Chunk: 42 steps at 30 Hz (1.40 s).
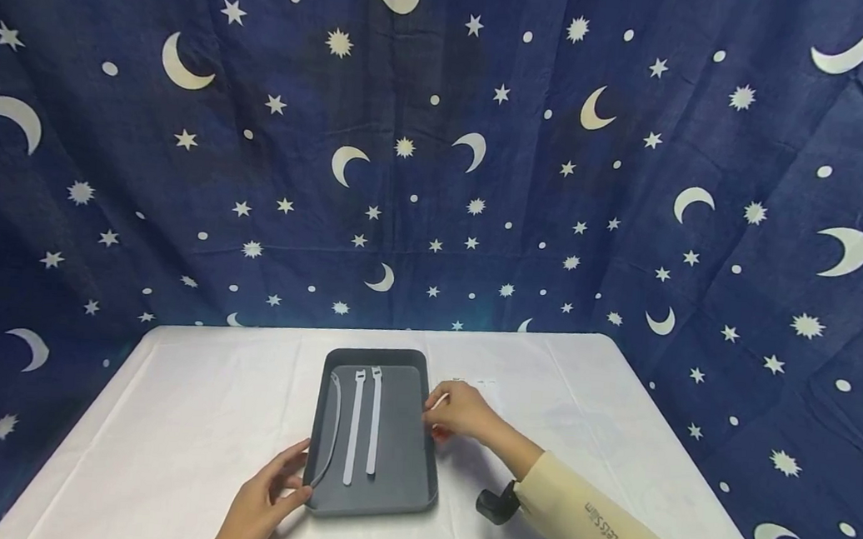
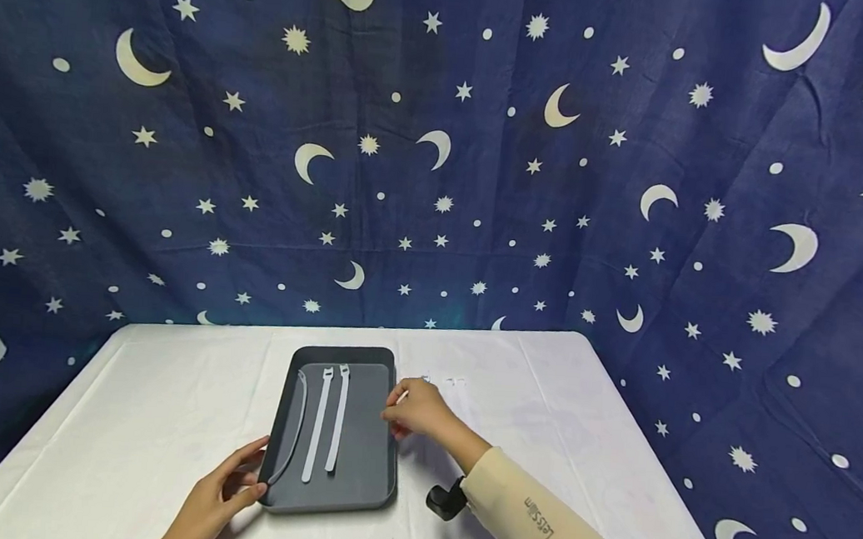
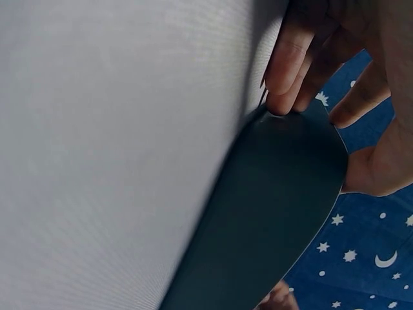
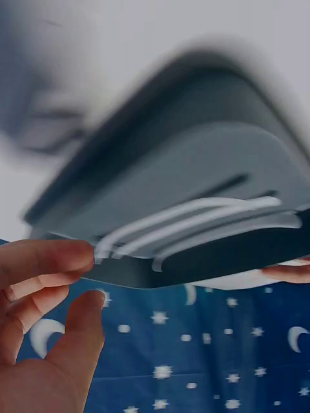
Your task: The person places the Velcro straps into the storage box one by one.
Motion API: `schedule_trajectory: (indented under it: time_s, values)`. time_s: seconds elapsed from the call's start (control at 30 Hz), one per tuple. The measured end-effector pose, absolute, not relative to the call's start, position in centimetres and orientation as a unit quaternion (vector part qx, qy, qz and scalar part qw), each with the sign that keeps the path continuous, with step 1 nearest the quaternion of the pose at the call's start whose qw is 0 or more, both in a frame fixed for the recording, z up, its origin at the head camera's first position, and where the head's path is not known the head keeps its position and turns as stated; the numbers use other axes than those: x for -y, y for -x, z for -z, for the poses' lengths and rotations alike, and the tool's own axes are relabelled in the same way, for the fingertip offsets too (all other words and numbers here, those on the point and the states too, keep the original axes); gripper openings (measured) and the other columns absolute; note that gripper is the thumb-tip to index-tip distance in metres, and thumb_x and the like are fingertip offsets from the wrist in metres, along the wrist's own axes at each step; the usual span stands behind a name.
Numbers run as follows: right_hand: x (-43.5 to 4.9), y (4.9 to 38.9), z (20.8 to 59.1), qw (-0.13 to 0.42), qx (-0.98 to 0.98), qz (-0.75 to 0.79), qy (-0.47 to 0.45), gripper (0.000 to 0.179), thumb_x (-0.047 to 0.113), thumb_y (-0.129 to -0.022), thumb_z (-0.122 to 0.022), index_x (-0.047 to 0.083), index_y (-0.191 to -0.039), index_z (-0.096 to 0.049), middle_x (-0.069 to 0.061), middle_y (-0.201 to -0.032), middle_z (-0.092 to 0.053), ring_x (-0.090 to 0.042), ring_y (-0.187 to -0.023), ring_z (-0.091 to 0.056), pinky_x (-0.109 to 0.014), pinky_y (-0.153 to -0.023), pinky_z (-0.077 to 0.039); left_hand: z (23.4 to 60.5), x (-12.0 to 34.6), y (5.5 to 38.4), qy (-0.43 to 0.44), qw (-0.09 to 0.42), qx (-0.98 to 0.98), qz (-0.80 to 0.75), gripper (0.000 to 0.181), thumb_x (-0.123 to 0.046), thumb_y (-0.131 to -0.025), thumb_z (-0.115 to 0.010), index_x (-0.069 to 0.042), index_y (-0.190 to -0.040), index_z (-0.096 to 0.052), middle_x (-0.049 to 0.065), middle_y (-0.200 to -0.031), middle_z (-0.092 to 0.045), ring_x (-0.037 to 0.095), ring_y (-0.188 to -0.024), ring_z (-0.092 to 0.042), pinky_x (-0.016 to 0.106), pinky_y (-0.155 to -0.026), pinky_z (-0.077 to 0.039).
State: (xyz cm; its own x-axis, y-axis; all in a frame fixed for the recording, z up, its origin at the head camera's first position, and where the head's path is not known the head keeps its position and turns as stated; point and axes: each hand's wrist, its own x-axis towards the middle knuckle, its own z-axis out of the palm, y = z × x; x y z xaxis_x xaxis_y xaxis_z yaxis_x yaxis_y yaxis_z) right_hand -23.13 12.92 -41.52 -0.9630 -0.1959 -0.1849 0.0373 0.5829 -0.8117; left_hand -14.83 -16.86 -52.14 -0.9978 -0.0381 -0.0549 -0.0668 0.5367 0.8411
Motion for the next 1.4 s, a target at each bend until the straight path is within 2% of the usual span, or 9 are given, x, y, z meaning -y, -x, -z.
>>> schedule_trajectory:
  time_s: [0.17,0.3,0.57,0.7,1.07,1.4]
  values:
    - [-16.9,23.2,41.7,0.091,-0.914,0.394,-0.010,0.016,0.008,-0.078,-0.076,0.004,-0.089,-0.065,-0.007,-0.067,-0.066,-0.015,-0.054,-0.065,-0.030,-0.056,-0.054,52.1,16.9,14.9,0.028,0.012,-0.875,-0.484,0.066,-0.041,-0.084,-0.076,-0.025,-0.142,-0.051,0.011,-0.132,-0.064,0.004,-0.089,-0.064,0.021,-0.070,-0.048]
    - [-19.9,22.8,42.6,0.078,-0.925,0.367,-0.055,0.018,0.009,-0.077,-0.076,0.003,-0.091,-0.066,-0.005,-0.068,-0.065,-0.016,-0.057,-0.065,-0.033,-0.059,-0.054,52.1,17.0,14.8,0.027,0.012,-0.875,-0.483,0.066,-0.041,-0.084,-0.076,-0.024,-0.142,-0.051,0.012,-0.132,-0.064,0.004,-0.088,-0.063,0.021,-0.069,-0.048]
    - [-23.8,20.9,44.8,0.090,-0.917,0.373,-0.112,0.022,0.007,-0.076,-0.075,-0.001,-0.095,-0.066,-0.008,-0.074,-0.063,-0.016,-0.059,-0.062,-0.027,-0.056,-0.052,52.1,17.0,15.0,0.030,0.021,-0.876,-0.481,0.068,-0.043,-0.082,-0.076,-0.026,-0.143,-0.050,0.011,-0.133,-0.063,0.004,-0.089,-0.062,0.022,-0.071,-0.048]
    - [-24.4,20.1,46.0,0.086,-0.910,0.389,-0.116,0.022,0.005,-0.076,-0.074,-0.004,-0.095,-0.067,-0.009,-0.075,-0.062,-0.016,-0.058,-0.062,-0.028,-0.056,-0.054,52.1,17.2,15.0,0.028,0.022,-0.877,-0.479,0.069,-0.043,-0.082,-0.077,-0.026,-0.143,-0.050,0.011,-0.133,-0.063,0.003,-0.088,-0.062,0.022,-0.071,-0.048]
    - [-23.8,18.9,47.4,0.002,-0.936,0.335,-0.105,0.027,0.000,-0.066,-0.077,-0.006,-0.090,-0.067,-0.005,-0.070,-0.060,-0.016,-0.062,-0.056,-0.030,-0.058,-0.050,52.2,17.0,15.1,0.029,0.024,-0.876,-0.481,0.069,-0.043,-0.082,-0.077,-0.026,-0.143,-0.050,0.011,-0.132,-0.063,0.003,-0.087,-0.062,0.021,-0.070,-0.047]
    - [-23.2,19.2,47.3,0.007,-0.931,0.341,-0.130,0.026,-0.003,-0.066,-0.076,-0.006,-0.090,-0.067,-0.007,-0.071,-0.062,-0.018,-0.062,-0.057,-0.029,-0.056,-0.050,52.3,17.0,15.0,0.019,0.017,-0.874,-0.485,0.066,-0.041,-0.084,-0.076,-0.027,-0.142,-0.050,0.011,-0.133,-0.063,0.002,-0.089,-0.062,0.022,-0.070,-0.048]
